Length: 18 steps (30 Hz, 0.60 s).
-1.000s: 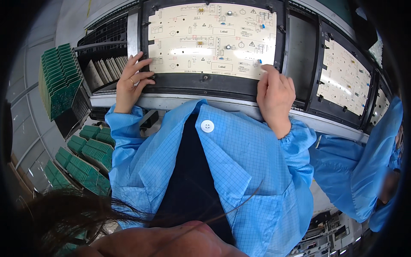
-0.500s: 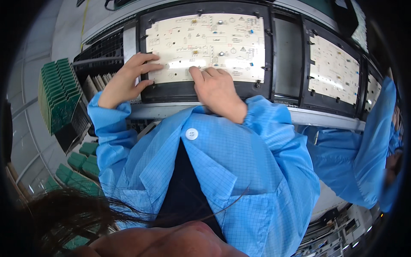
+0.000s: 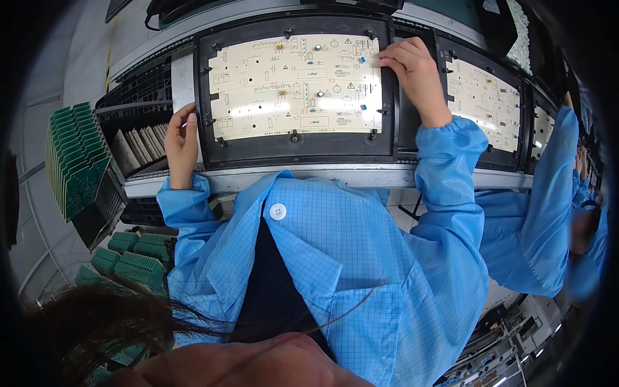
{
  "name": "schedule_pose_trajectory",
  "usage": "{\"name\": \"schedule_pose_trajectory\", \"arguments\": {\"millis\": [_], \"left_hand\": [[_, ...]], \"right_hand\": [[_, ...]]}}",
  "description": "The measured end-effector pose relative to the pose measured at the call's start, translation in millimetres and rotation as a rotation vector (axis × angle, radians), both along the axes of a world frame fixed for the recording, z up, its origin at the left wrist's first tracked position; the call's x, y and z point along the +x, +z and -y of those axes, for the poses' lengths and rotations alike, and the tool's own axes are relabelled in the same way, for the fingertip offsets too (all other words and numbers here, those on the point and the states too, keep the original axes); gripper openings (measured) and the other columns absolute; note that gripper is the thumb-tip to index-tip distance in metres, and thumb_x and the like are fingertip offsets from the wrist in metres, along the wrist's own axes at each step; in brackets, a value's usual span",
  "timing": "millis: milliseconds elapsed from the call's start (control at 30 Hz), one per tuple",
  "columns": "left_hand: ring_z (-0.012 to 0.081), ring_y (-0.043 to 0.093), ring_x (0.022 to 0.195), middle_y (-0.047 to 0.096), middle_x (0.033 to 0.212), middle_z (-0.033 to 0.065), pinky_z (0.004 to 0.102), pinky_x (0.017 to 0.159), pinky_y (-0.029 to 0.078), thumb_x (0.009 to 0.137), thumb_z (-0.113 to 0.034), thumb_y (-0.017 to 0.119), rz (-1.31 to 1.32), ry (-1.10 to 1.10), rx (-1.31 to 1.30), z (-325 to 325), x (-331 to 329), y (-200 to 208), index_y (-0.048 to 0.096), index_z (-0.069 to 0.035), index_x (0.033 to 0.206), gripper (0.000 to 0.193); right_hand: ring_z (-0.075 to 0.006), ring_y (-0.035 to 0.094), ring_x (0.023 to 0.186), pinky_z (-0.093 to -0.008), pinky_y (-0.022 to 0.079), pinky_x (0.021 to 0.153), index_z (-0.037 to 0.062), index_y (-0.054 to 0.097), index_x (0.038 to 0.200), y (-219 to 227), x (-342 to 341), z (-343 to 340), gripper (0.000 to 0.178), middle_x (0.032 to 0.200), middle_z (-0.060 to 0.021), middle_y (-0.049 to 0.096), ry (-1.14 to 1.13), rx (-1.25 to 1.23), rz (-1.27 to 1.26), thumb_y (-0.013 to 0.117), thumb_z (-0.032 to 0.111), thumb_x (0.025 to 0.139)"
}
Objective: Manually placing electronic components onto circuit boards using a lighted inspection fixture.
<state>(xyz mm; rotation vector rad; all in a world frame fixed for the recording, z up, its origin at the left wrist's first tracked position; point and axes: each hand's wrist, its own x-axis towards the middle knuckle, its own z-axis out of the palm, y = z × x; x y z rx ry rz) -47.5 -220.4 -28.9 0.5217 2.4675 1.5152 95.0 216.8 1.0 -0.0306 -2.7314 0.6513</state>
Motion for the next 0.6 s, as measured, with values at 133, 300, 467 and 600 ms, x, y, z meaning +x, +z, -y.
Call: {"name": "schedule_pose_trajectory", "arguments": {"millis": [133,300,467,600], "left_hand": [[0.0134,0.058,0.097,0.062,0.112,0.0082,0.0251,0.082,0.047,0.099,-0.016,0.056,0.09,0.041,0.004,-4,5,6,0.057,-0.001,0.127,0.031],[0.0138,0.058,0.096,0.061,0.112,0.0087,0.0241,0.081,0.047,0.095,-0.008,0.058,0.222,-0.036,0.096,4,5,1,0.049,-0.002,0.135,0.042],[0.0157,0.06,0.098,0.06,0.112,0.0125,0.026,0.085,0.048,0.086,0.004,0.055,0.364,-0.012,0.19,5,0,5,0.032,-0.002,0.144,0.062],[0.016,0.06,0.098,0.06,0.114,0.0125,0.0266,0.087,0.048,0.086,0.002,0.057,0.282,0.215,0.166,37,-6,-3,0.034,0.0,0.142,0.06]], "right_hand": [[-0.0231,0.059,0.092,-0.032,0.048,0.082,0.0056,0.073,0.09,-3,-5,10,0.012,0.097,-0.0057,0.069,-0.078,0.122,-0.055,0.072,0.007,0.078],[-0.031,0.06,0.089,-0.0396,0.049,0.078,0.0032,0.07,0.104,3,7,17,0.021,0.091,-0.0138,0.066,-0.479,-0.196,-0.069,0.061,0.02,0.094],[-0.0406,0.06,0.098,-0.0405,0.048,0.085,-0.0046,0.057,0.124,2,10,57,0.042,0.105,-0.0232,0.061,-0.431,-0.05,0.124,0.045,0.03,0.103],[-0.0358,0.059,0.095,-0.0399,0.047,0.084,0.0035,0.065,0.112,31,-31,54,0.022,0.103,-0.0174,0.064,-0.157,0.117,-0.214,0.059,0.017,0.095]]}}
